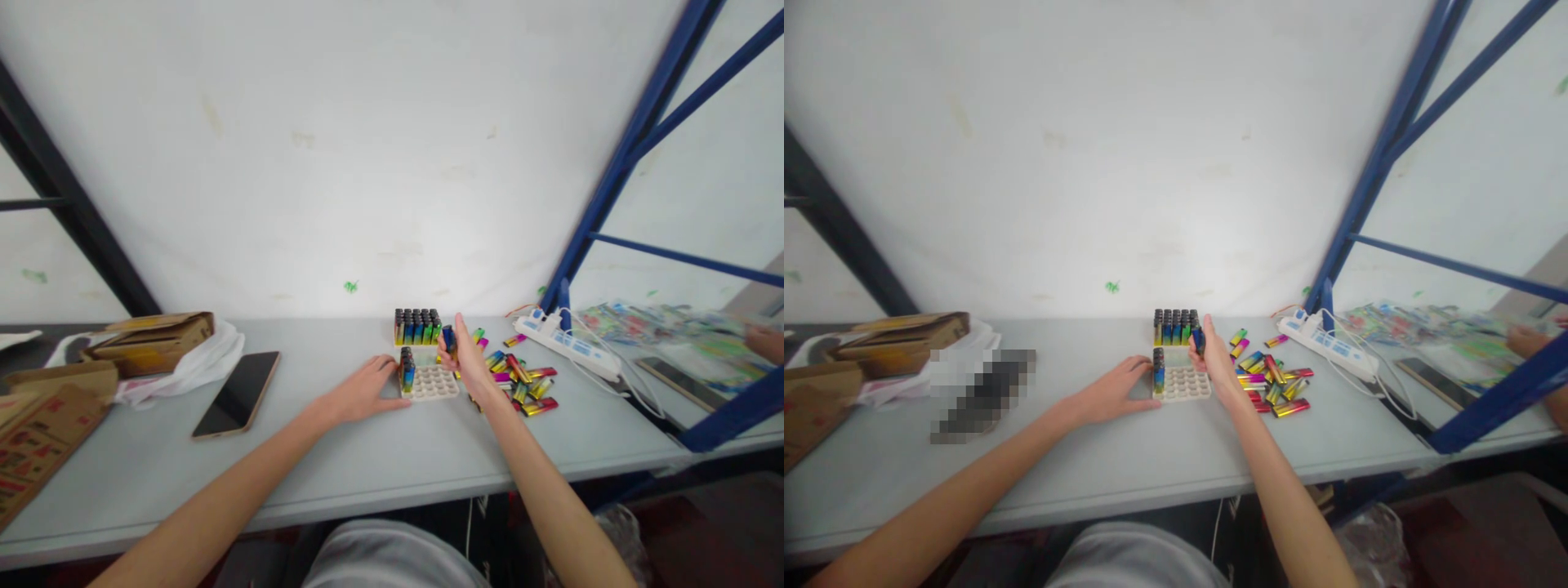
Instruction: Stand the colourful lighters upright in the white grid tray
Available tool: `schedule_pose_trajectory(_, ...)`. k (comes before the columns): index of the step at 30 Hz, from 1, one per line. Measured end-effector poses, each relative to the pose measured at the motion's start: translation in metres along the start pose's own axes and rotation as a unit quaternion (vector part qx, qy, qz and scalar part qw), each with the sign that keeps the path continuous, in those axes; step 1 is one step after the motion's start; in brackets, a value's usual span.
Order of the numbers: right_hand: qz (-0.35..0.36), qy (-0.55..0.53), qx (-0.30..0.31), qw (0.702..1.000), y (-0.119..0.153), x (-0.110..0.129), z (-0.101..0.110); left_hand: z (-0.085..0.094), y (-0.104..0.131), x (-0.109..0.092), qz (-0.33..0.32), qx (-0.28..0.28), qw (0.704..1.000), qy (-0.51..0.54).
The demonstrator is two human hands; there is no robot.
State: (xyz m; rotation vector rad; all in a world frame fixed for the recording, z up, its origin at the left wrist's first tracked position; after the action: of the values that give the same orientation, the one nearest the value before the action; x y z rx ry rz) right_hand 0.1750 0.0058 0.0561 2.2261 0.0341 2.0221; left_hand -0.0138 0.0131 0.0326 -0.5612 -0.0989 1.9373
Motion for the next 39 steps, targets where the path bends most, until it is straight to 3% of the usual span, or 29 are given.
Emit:
schedule_pose_trajectory(6,-0.030,0.007,-0.083,0.996,0.000,-0.009,0.011,-0.002,0.000,0.001,0.002,0.009,1.000,-0.010)
schedule_pose_trajectory(13,0.013,0.047,-0.103,0.993,0.003,-0.011,0.014,-0.002,-0.001,0.001,0.003,0.009,1.000,-0.009)
schedule_pose_trajectory(22,-0.030,0.067,-0.085,0.994,0.003,-0.012,0.007,-0.001,0.000,0.001,-0.002,-0.002,1.000,0.002)
schedule_pose_trajectory(28,0.020,0.158,-0.139,0.977,0.003,-0.011,0.017,-0.002,0.000,0.001,0.001,0.004,1.000,-0.006)
schedule_pose_trajectory(34,0.047,0.198,-0.121,0.971,0.000,-0.006,0.016,-0.001,0.000,0.001,-0.002,0.001,1.000,-0.002)
schedule_pose_trajectory(39,0.104,0.266,-0.058,0.957,0.005,0.006,0.002,0.000,0.000,0.000,-0.003,-0.002,1.000,-0.003)
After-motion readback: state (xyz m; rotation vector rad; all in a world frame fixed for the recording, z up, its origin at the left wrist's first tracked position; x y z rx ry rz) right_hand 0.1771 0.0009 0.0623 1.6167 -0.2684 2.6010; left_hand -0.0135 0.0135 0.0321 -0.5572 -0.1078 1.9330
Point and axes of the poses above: each hand's wrist, its own y-axis away from the middle knuckle, its own z-axis out of the back of the hand, x = y × z, the point moved 7 cm from there along -y, towards the middle knuckle, and after that the axes turned 9 degrees about -z, right-handed, at the moved point
